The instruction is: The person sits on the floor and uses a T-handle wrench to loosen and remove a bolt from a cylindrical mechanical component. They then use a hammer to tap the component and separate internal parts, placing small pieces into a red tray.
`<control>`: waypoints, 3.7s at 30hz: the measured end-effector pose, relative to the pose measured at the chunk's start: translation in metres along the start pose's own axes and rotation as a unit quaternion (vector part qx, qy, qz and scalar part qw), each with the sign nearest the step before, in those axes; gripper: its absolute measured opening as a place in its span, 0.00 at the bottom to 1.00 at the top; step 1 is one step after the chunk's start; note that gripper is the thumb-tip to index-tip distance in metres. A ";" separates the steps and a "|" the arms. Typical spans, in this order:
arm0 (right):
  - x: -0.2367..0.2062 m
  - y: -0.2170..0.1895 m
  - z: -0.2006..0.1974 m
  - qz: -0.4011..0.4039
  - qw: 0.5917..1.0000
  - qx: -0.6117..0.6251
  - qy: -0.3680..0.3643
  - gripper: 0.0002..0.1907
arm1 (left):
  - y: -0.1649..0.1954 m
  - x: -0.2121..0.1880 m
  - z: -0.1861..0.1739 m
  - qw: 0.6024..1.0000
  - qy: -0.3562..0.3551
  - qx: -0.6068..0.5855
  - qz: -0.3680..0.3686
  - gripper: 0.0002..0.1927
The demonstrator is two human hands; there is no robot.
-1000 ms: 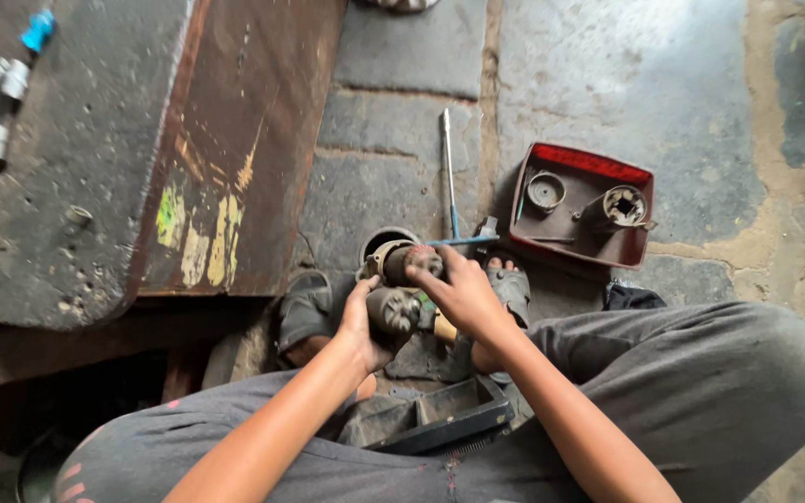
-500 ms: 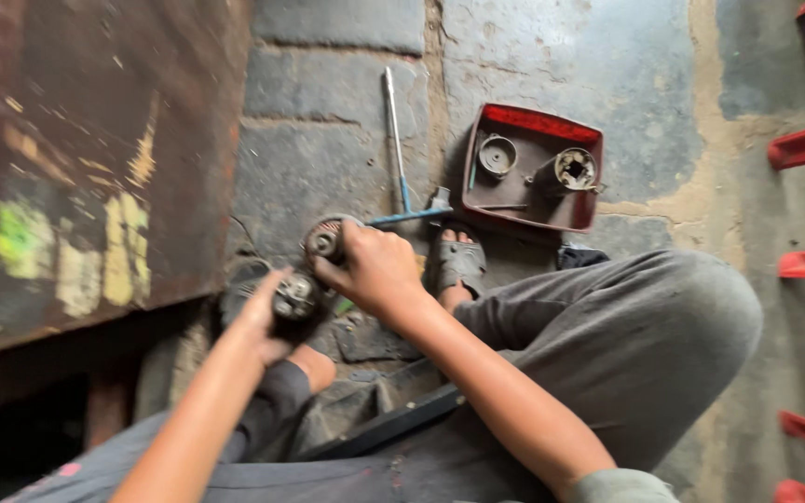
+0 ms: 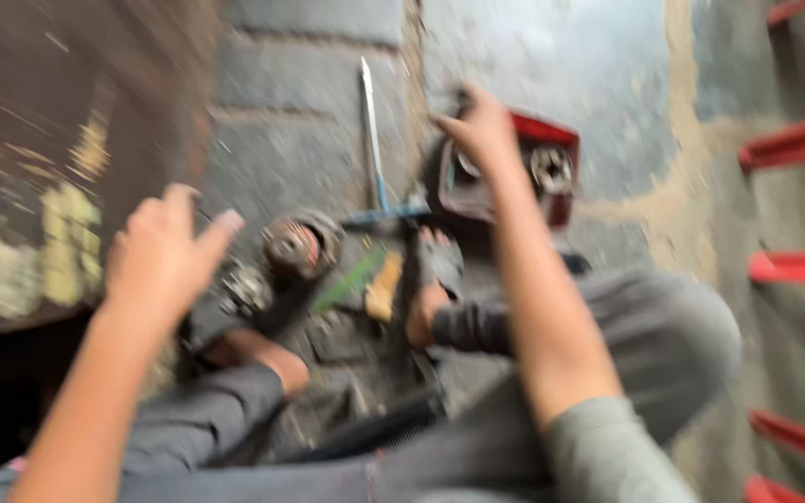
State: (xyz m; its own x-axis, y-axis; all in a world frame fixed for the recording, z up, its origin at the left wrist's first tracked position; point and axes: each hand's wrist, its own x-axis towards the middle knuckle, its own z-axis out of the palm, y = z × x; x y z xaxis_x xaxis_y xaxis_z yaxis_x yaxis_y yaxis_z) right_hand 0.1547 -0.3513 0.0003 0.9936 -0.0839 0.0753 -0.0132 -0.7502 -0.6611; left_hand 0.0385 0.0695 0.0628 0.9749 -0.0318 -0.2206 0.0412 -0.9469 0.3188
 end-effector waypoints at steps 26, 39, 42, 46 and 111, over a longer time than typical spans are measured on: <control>-0.019 0.143 -0.045 0.329 0.865 -0.360 -0.116 0.52 | 0.078 -0.007 -0.096 0.957 0.227 0.045 0.176 0.24; 0.019 -0.086 -0.148 -0.114 0.878 -0.441 -0.146 0.52 | 0.084 -0.007 -0.100 0.970 0.122 0.031 0.208 0.36; -0.037 -0.161 -0.147 -0.185 0.958 -0.215 -0.044 0.54 | 0.108 -0.017 -0.093 0.929 0.179 -0.042 0.321 0.47; -0.081 -0.221 -0.137 -0.139 0.973 0.118 -0.140 0.47 | 0.129 -0.045 -0.086 0.881 0.260 -0.156 0.362 0.62; -0.111 -0.178 0.028 -0.269 0.922 -0.082 -0.266 0.47 | 0.044 -0.047 0.006 0.945 0.019 -0.306 0.111 0.25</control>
State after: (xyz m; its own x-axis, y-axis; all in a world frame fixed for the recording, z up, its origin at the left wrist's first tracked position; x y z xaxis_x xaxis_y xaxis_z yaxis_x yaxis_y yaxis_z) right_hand 0.0500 -0.1905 0.0890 0.7742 0.6312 -0.0463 0.5248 -0.6812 -0.5105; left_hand -0.0073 0.0273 0.0818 0.9812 -0.1851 -0.0554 -0.0579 -0.5553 0.8296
